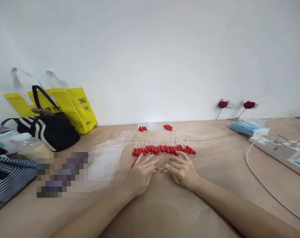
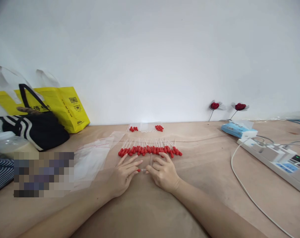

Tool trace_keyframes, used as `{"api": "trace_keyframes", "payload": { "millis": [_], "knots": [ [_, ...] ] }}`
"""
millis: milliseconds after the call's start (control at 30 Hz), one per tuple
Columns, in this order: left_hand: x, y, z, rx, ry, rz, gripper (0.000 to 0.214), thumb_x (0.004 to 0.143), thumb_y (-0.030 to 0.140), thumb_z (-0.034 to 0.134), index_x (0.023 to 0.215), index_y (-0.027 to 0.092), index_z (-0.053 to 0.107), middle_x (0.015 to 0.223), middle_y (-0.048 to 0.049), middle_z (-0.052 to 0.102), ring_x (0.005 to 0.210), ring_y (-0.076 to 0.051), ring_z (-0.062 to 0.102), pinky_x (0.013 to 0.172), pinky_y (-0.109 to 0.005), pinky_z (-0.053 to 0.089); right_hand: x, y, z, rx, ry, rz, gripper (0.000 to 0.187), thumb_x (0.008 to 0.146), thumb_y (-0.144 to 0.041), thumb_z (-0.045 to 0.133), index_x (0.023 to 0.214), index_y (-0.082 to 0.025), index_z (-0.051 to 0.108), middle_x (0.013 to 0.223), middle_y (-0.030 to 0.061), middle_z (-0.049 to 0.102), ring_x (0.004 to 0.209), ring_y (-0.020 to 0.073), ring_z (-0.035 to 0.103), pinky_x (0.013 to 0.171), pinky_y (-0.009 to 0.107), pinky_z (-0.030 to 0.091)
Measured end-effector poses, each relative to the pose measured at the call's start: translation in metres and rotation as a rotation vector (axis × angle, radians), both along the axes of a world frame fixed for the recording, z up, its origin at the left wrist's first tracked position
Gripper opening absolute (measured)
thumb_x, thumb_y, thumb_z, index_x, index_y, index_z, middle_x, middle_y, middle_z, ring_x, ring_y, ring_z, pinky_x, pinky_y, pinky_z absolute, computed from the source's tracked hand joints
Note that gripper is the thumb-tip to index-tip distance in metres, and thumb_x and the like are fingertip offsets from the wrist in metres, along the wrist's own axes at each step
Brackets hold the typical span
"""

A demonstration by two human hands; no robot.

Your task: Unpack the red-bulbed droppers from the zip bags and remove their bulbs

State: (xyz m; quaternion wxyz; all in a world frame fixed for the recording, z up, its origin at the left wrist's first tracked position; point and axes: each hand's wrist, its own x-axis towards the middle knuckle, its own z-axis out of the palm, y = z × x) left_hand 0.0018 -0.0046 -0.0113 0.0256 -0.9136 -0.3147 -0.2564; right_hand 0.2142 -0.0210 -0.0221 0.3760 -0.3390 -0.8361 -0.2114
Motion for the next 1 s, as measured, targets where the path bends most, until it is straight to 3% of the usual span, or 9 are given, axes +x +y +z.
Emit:
{"api": "trace_keyframes", "payload": {
  "millis": [100,267,433,600,767,1000],
  "knots": [
    [-0.007,0.0,-0.002,0.027,-0.017,0.058,0.022,0.086,0.02,0.039,0.086,0.02,0.061,0.103,-0.0053,0.063,0.106,-0.023,0.051,0.092,-0.048,0.035,0.008,-0.002,-0.002,-0.038,0.056,-0.05,0.018,0.085,-0.023,0.045,0.085,-0.021,0.063,0.061,0.0011,0.061,0.07,0.0152,0.055,0.076,0.035,0.038],
    [-0.008,-0.002,-0.003,0.038,-0.121,0.18,0.024,0.086,0.025,0.038,0.09,0.018,0.06,0.081,-0.0057,0.054,0.072,-0.015,0.053,0.067,-0.028,0.046,0.009,-0.004,-0.009,-0.241,0.101,-0.111,0.027,0.084,-0.016,0.039,0.104,-0.02,0.057,0.074,0.004,0.057,0.064,0.0136,0.053,0.055,0.024,0.043],
    [-0.004,0.001,-0.003,-0.008,-0.166,0.201,0.021,0.083,0.02,0.038,0.098,0.018,0.053,0.081,-0.0042,0.053,0.07,-0.014,0.053,0.064,-0.027,0.044,0.006,-0.001,-0.016,-0.356,0.2,-0.112,0.038,0.076,-0.005,0.035,0.109,-0.019,0.049,0.082,0.0053,0.053,0.069,0.0149,0.054,0.06,0.026,0.047],
    [0.0,0.008,-0.002,0.048,-0.109,0.348,0.004,0.077,0.023,0.047,0.076,0.02,0.049,0.072,-0.0017,0.057,0.066,-0.017,0.053,0.062,-0.03,0.04,0.003,0.005,-0.023,-0.356,0.259,-0.135,0.027,0.071,0.001,0.033,0.083,-0.017,0.048,0.08,0.0066,0.05,0.07,0.0161,0.052,0.063,0.028,0.047],
    [0.002,0.01,0.0,0.07,-0.049,0.441,0.013,0.074,0.03,0.055,0.069,0.02,0.049,0.065,0.0002,0.058,0.064,-0.018,0.053,0.064,-0.032,0.036,-0.005,0.007,-0.021,-0.38,0.236,-0.096,0.026,0.074,0.0,0.033,0.083,-0.016,0.05,0.085,0.0085,0.049,0.075,0.0168,0.052,0.068,0.03,0.048],
    [-0.006,0.019,0.01,0.066,-0.158,0.491,0.018,0.071,0.036,0.059,0.076,0.02,0.053,0.074,-0.0019,0.06,0.075,-0.021,0.054,0.068,-0.033,0.037,-0.01,0.007,-0.017,-0.433,0.242,-0.012,0.019,0.079,-0.007,0.039,0.086,-0.016,0.054,0.087,0.0086,0.051,0.08,0.0179,0.052,0.072,0.032,0.049]
  ]
}}
